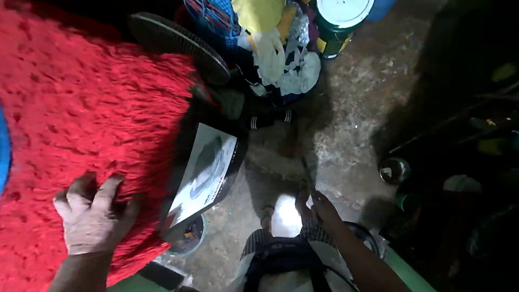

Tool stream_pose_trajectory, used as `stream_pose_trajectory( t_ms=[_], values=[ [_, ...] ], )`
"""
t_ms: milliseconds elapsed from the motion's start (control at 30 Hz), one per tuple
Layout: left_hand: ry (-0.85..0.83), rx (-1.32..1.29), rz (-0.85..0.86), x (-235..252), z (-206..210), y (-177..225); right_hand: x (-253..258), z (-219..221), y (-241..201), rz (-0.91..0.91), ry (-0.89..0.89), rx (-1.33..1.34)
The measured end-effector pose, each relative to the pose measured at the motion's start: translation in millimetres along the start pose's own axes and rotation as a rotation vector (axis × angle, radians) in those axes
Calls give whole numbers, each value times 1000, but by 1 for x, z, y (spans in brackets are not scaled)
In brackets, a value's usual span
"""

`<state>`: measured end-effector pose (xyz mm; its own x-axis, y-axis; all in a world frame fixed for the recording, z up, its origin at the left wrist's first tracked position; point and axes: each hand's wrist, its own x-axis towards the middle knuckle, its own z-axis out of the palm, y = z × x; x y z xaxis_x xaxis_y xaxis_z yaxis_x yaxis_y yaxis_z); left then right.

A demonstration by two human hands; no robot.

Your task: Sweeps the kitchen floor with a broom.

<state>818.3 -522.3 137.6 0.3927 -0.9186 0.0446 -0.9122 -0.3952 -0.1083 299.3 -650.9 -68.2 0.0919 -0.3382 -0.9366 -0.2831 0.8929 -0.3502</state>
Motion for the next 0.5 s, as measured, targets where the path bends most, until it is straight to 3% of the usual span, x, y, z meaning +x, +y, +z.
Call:
stream_pose_trajectory(
  t_ms=[100,200,300,367,500],
  values=[
    [11,14,-11,1,1,5,-47,-52,-38,19,-57,-211],
    [3,37,-34,0,2,4,-50,-96,-80,36,-231,-237],
    [-30,62,-76,-3,4,2,-6,-81,-104,1,-276,-264],
    [-44,84,-96,-5,7,-2,32,-58,-106,-5,-277,-136],
    [-89,128,-146,-8,9,-6,36,-51,-122,131,-111,-109]
  ],
)
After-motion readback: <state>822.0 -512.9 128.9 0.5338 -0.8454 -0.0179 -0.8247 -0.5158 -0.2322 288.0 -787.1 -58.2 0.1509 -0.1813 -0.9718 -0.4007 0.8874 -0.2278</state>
